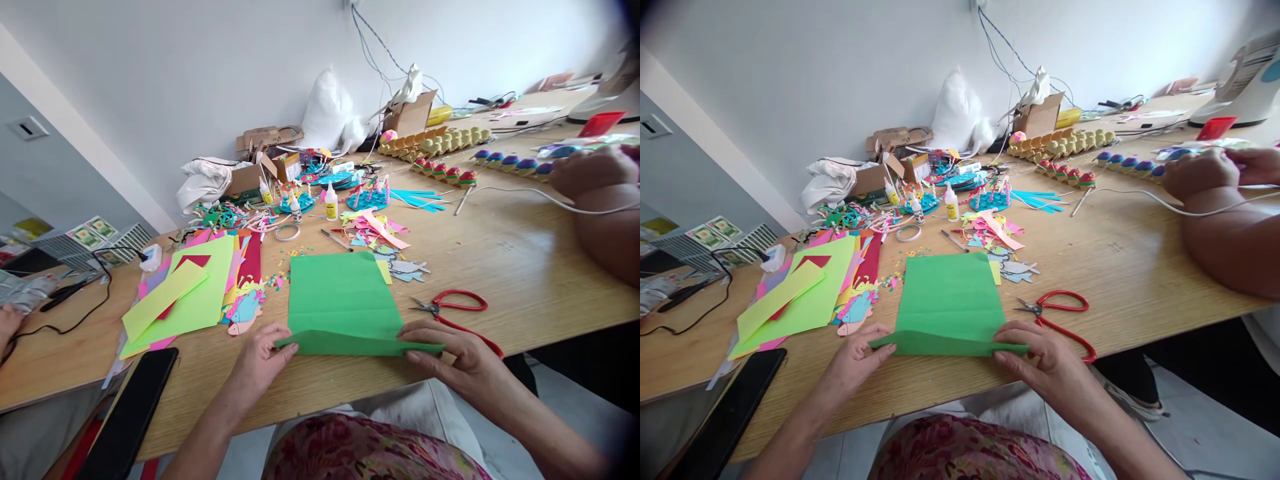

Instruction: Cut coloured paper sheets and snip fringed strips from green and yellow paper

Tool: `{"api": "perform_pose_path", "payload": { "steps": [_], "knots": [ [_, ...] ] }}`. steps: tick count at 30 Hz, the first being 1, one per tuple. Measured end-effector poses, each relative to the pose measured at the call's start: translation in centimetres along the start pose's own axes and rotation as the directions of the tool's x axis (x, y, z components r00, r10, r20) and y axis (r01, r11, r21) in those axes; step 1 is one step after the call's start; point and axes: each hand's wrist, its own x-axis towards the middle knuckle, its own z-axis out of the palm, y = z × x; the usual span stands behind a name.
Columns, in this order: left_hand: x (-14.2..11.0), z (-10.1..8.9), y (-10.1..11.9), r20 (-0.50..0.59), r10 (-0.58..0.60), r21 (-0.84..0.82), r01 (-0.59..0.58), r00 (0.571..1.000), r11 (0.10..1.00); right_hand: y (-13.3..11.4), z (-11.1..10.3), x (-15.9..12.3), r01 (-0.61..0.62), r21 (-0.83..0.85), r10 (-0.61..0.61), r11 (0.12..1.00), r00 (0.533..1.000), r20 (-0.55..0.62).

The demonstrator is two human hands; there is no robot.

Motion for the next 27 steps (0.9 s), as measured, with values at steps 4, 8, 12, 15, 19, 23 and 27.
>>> {"api": "perform_pose_path", "payload": {
  "steps": [4,8,12,15,19,23,27],
  "knots": [
    [1.0,0.4,-0.5,0.09,-0.092,-0.119,0.103,0.992,0.988,0.4,0.9,0.5,-0.179,-0.004,0.178,0.984,0.983,-0.034],
    [1.9,0.9,-1.2,0.17,-0.146,-0.286,0.191,0.975,0.939,0.4,1.4,1.2,-0.211,-0.193,0.19,0.958,0.974,-0.121],
    [2.5,0.9,-1.5,0.176,-0.147,-0.306,0.196,0.973,0.932,0.3,1.7,1.6,-0.222,-0.359,0.178,0.906,0.972,-0.152],
    [2.5,0.9,-1.5,0.157,-0.141,-0.218,0.174,0.978,0.96,0.4,2.0,1.7,-0.251,-0.447,0.208,0.859,0.968,-0.143],
    [2.5,1.2,-1.7,0.073,-0.154,-0.093,0.161,0.985,0.983,0.3,2.3,1.9,-0.286,-0.545,0.262,0.788,0.957,-0.124],
    [2.5,1.5,-1.6,0.0,-0.136,0.028,0.136,0.991,0.99,-0.2,2.3,2.2,-0.306,-0.614,0.308,0.727,0.945,-0.106],
    [2.3,1.4,-1.0,-0.026,-0.076,0.145,0.079,0.997,0.986,-0.5,2.3,2.5,-0.321,-0.654,0.339,0.685,0.935,-0.104]
  ]
}}
